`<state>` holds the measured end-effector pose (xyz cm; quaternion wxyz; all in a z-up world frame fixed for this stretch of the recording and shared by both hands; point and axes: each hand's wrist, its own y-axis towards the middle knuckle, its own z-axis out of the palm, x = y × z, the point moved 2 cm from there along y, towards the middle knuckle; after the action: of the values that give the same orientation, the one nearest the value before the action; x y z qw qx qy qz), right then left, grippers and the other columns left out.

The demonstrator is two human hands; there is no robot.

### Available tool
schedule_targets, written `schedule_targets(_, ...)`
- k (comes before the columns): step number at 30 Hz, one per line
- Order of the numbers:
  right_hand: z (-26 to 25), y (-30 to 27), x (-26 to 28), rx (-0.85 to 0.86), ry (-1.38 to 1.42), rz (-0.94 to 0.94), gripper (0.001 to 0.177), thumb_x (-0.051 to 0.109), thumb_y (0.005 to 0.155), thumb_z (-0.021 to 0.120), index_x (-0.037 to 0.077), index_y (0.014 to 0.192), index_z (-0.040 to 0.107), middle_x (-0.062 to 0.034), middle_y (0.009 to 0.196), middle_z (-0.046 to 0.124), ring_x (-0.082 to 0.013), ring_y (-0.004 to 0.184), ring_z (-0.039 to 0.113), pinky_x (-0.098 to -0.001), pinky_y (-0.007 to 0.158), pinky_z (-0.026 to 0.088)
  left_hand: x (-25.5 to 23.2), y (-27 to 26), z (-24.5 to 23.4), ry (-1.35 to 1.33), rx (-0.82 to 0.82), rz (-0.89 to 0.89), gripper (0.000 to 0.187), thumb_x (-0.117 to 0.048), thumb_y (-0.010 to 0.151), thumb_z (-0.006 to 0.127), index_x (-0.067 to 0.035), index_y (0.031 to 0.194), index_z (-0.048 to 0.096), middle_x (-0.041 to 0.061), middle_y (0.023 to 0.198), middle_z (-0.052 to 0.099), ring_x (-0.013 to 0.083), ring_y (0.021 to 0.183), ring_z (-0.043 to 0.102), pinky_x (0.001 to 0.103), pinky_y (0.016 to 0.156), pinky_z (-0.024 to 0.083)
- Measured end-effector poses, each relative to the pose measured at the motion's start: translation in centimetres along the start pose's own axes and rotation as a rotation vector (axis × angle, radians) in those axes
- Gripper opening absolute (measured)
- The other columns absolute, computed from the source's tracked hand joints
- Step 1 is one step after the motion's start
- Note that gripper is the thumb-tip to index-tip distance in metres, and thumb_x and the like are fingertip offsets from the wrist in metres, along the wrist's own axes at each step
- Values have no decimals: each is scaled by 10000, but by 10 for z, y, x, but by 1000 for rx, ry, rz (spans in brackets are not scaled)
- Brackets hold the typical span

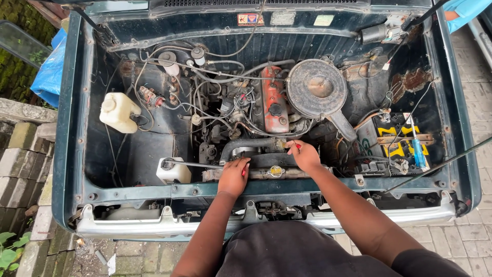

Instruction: The person cleans the engine bay of a car using a brush and a red-handled tool. They scrub various components, including the radiator cap, hoses, and engine block, while the hood remains open.

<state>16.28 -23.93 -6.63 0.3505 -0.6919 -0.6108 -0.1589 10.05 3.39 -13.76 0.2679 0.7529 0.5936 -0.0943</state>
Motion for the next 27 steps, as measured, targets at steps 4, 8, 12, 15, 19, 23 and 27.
schedule_targets(4, 1, 11, -11, -30, 16, 5, 482, 405, 1123, 355, 200, 929, 745, -26, 616, 662, -158, 423, 481, -344, 452, 450, 1, -1, 0, 0, 2, -8, 245, -298, 1030, 559, -265, 1246, 670, 46, 1084, 736, 238, 1091, 718, 361, 1006, 499)
schedule_targets(8, -1, 2, 10, 109, -164, -179, 375, 401, 1100, 443, 166, 1054, 732, -129, 753, 703, -298, 655, 616, -444, 618, 506, 0, -2, 0, -10, 13, -18, 244, -292, 1032, 559, -261, 1246, 672, 56, 1084, 736, 251, 1075, 721, 370, 1001, 500)
schedule_targets(12, 3, 28, 9, 231, -473, -411, 332, 375, 1053, 500, 185, 1235, 701, -195, 1098, 737, -434, 1053, 683, -540, 909, 563, -3, 0, -8, -28, 31, -30, 245, -282, 1044, 546, -248, 1252, 673, 64, 1096, 738, 261, 1076, 722, 377, 1007, 500)
schedule_targets(15, -14, 35, 11, 314, -627, -304, 382, 381, 1083, 418, 224, 1248, 725, -96, 940, 768, -310, 857, 717, -446, 807, 572, -2, -1, -6, -20, 27, -18, 238, -281, 1041, 550, -244, 1241, 674, 64, 1096, 734, 264, 1085, 720, 382, 1006, 500)
schedule_targets(19, -19, 23, 34, 303, -434, -341, 314, 361, 1047, 467, 214, 1186, 707, -103, 968, 792, -414, 1001, 703, -537, 910, 565, -4, 2, -7, -20, 28, -31, 245, -283, 1040, 551, -242, 1246, 676, 67, 1090, 736, 263, 1081, 720, 382, 1012, 502)
schedule_targets(23, 1, 39, -2, 357, -522, -258, 361, 394, 1078, 410, 252, 1149, 735, -51, 833, 756, -275, 751, 692, -404, 733, 557, -2, -4, -5, -8, 58, -44, 255, -308, 1046, 534, -260, 1260, 666, 56, 1104, 731, 257, 1091, 715, 378, 1023, 493)
schedule_targets(27, -3, 37, 9, 316, -371, -250, 347, 399, 1083, 428, 234, 1186, 717, -107, 779, 731, -280, 658, 653, -421, 632, 525, -3, 1, -4, 8, 55, -43, 254, -302, 1047, 535, -264, 1261, 667, 55, 1102, 733, 256, 1083, 719, 373, 1016, 496)
